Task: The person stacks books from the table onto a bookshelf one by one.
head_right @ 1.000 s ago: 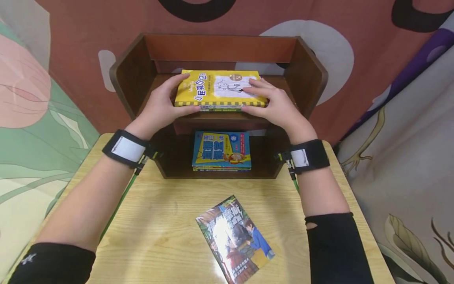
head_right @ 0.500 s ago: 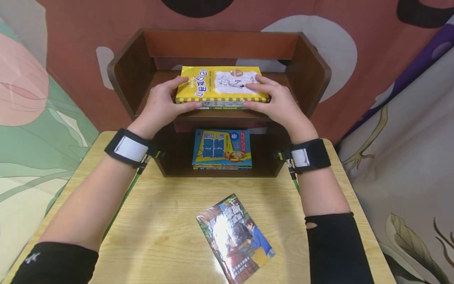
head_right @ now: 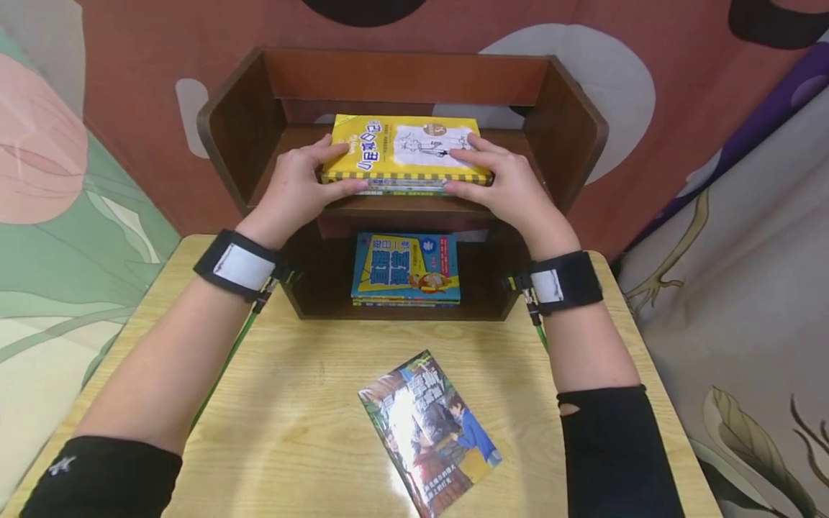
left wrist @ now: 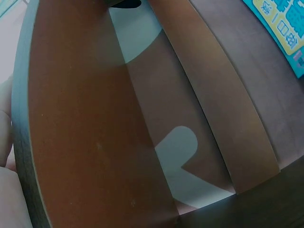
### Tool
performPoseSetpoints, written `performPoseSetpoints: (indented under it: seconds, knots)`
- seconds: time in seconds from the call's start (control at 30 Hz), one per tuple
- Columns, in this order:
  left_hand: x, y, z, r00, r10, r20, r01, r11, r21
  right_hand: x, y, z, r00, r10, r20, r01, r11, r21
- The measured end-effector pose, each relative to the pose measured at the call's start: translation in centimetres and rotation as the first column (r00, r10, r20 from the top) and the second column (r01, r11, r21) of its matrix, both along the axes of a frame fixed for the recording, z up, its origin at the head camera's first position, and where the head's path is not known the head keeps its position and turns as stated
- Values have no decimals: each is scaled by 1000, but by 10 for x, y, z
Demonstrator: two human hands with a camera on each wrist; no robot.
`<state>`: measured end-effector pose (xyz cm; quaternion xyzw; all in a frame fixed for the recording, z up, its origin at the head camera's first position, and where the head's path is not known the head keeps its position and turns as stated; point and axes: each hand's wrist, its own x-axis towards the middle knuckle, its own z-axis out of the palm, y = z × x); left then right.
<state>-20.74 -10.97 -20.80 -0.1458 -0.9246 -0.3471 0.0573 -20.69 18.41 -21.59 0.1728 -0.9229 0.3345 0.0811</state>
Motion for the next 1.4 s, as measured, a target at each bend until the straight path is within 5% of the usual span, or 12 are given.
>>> performPoseSetpoints:
  seconds: [0.7,1.07,1.23,1.4]
  knots:
    - [3,1,-1,1000,6,-2,-6,1000,-10,2,-2,-1,1000,-23,12,23,999,49]
    - [10,-3,-10,995,10,-95,-13,999,-34,4,-7,-11,991,4,-131,11,994,110]
    - [16,-3,-19,972,-12,-235,1,999,-47,8,-10,-14,973,-18,-232,48,991,124]
    - [26,-4,-33,913,-42,-407,-19,989,-145,17,-12,-23,937,-54,-344,133,969,209]
